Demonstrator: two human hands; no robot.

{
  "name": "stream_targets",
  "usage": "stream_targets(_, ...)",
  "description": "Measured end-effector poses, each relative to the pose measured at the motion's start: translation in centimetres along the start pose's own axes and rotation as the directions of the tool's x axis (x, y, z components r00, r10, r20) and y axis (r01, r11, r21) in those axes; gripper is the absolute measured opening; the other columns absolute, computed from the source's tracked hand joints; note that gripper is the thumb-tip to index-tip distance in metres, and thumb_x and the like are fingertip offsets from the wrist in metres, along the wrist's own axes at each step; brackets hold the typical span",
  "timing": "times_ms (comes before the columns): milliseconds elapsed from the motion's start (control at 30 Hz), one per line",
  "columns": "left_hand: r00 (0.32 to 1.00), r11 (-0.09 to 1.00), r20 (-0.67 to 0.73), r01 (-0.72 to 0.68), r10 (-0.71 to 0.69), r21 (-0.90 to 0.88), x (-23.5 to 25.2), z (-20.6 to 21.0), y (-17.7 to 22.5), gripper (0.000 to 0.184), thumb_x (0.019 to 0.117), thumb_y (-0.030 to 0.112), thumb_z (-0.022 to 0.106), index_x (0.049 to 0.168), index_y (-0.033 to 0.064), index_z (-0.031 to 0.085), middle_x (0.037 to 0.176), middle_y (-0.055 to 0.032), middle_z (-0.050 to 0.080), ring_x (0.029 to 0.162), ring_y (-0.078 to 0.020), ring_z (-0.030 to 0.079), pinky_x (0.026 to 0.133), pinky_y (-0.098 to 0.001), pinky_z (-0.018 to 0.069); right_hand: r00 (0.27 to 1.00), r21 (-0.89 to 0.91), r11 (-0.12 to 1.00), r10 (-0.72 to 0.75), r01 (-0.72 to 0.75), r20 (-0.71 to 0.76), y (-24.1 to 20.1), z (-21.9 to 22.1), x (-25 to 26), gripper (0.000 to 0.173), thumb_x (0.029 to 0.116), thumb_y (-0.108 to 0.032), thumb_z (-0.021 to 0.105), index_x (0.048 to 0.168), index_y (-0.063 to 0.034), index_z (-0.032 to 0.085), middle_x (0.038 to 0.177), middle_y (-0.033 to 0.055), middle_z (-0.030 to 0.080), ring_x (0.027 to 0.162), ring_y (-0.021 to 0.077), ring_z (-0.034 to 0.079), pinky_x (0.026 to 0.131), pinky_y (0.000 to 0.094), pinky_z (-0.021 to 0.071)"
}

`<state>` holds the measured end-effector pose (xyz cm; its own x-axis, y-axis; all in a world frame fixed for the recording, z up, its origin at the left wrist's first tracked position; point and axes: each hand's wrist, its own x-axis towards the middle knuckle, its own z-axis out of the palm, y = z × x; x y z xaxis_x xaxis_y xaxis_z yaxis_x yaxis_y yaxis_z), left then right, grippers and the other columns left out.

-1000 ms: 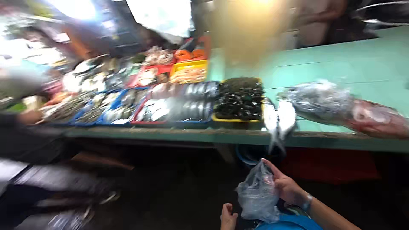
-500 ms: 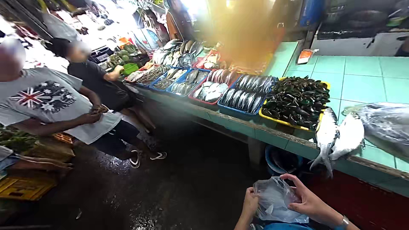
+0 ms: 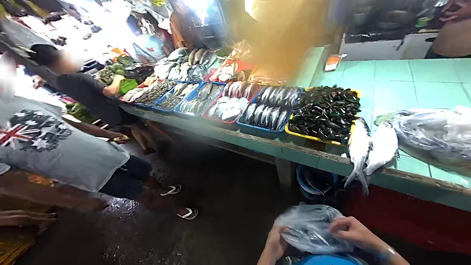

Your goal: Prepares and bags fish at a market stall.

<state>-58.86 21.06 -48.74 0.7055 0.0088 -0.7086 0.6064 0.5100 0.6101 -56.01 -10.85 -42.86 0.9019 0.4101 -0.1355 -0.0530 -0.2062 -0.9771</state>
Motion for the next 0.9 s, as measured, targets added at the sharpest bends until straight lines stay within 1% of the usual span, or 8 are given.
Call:
stream_targets(67, 0.943, 0.975, 0.304, -0.072, 0.135, -0.209, -1.8, 0.1, 2.0, 0.037, 0.1005, 0.021, 0.047, 0.137, 0.0217, 0.056, 0.095, -0.0096, 0.072, 0.083, -0.0234, 0.071, 0.078, -0.0442, 0.061, 0.937, -0.533, 0.789, 0.347, -0.306, -0.025, 3.2, 0.5, 1.1, 0.05, 0.0814, -0.013, 0.075, 0.13, -0.022, 0.071, 0.125, 0.0187, 0.069, 0.115, 0.0376, 0.066, 0.098, 0.0623, 0.0535)
stream_targets(167, 0.851, 0.972, 0.486, -0.234, 0.198, 0.014, -1.5, 0.1, 2.4, 0.03, 0.0876, 0.007, 0.068, 0.117, 0.0137, 0.072, 0.096, -0.007, 0.075, 0.082, -0.0172, 0.072, 0.077, -0.0361, 0.0612, 0.772, -0.571, 0.598, 0.627, -0.562, -0.104, 6.8, 1.7, 1.3, 0.077, 0.0831, -0.013, 0.076, 0.154, -0.018, 0.046, 0.134, 0.0269, 0.063, 0.123, 0.049, 0.061, 0.1, 0.0736, 0.0464)
stream_targets(267, 0.925, 0.282, 0.337, -0.375, 0.176, 0.883, 0.8, -1.3, 0.9, 0.034, 0.0852, 0.011, 0.075, 0.119, 0.0146, 0.077, 0.11, -0.0098, 0.074, 0.1, -0.0203, 0.069, 0.092, -0.0391, 0.0571, 0.854, -0.33, 0.802, 0.519, -0.498, -0.026, 3.2, 0.4, 1.6, 0.056, 0.0868, -0.009, 0.073, 0.141, -0.0067, 0.059, 0.124, 0.024, 0.067, 0.111, 0.0399, 0.067, 0.096, 0.0631, 0.0524)
stream_targets(333, 0.958, 0.067, 0.217, -0.233, 0.19, 0.97, 1.6, -3.1, -1.1, 0.045, 0.0838, 0.026, 0.079, 0.128, 0.0207, 0.074, 0.121, -0.0173, 0.07, 0.116, -0.0319, 0.065, 0.102, -0.0511, 0.0524, 0.916, -0.13, 0.913, 0.362, -0.386, -0.172, -0.1, -1.1, 1.6, 0.034, 0.0916, -0.013, 0.068, 0.125, -0.0073, 0.071, 0.104, 0.0171, 0.071, 0.083, 0.0273, 0.07, 0.075, 0.0489, 0.0597)
stream_targets(500, 0.95, 0.132, 0.069, -0.114, 0.305, 0.985, -0.2, -5.8, -2.6, 0.054, 0.0803, 0.026, 0.083, 0.132, 0.0181, 0.07, 0.141, -0.0232, 0.055, 0.122, -0.0354, 0.061, 0.101, -0.0506, 0.054, 0.528, -0.202, 0.849, 0.103, -0.488, -0.843, -4.5, -7.9, 4.1, 0.046, 0.0988, -0.028, 0.062, 0.134, 0.0015, 0.058, 0.134, 0.0278, 0.057, 0.122, 0.0394, 0.06, 0.105, 0.0526, 0.0502)
stream_targets(600, 0.949, 0.068, 0.077, -0.102, 0.305, 0.993, -0.3, -6.9, -1.7, 0.058, 0.0809, 0.024, 0.081, 0.137, 0.0173, 0.066, 0.152, -0.0178, 0.05, 0.129, -0.0327, 0.059, 0.105, -0.0497, 0.0533, 0.471, -0.142, 0.762, 0.232, -0.632, -0.851, -6.0, -10.6, 8.6, 0.061, 0.1049, -0.042, 0.051, 0.152, -0.0043, 0.042, 0.149, 0.0321, 0.046, 0.129, 0.0482, 0.056, 0.103, 0.064, 0.0479)
stream_targets(733, 0.948, 0.087, 0.09, -0.122, 0.306, 0.989, 0.4, -7.2, -1.1, 0.055, 0.0807, 0.018, 0.079, 0.134, 0.0156, 0.067, 0.154, -0.0131, 0.049, 0.133, -0.0282, 0.057, 0.107, -0.0478, 0.0524, 0.419, -0.139, 0.63, 0.32, -0.764, -0.85, -5.7, -11.5, 11.8, 0.074, 0.097, -0.021, 0.059, 0.161, -0.0106, 0.025, 0.152, 0.034, 0.041, 0.122, 0.0471, 0.062, 0.095, 0.0592, 0.0554)
stream_targets(900, 0.953, 0.088, 0.057, -0.087, 0.298, 0.992, 0.2, -7.0, -1.3, 0.044, 0.0825, 0.008, 0.071, 0.126, 0.0157, 0.069, 0.157, -0.0127, 0.045, 0.13, -0.03, 0.059, 0.101, -0.0497, 0.0556, 0.403, -0.253, 0.421, 0.321, -0.871, -0.857, -6.3, -13.3, 9.9, 0.09, 0.0879, -0.017, 0.064, 0.164, -0.0105, 0.017, 0.138, 0.0327, 0.056, 0.121, 0.0466, 0.063, 0.091, 0.063, 0.0543)
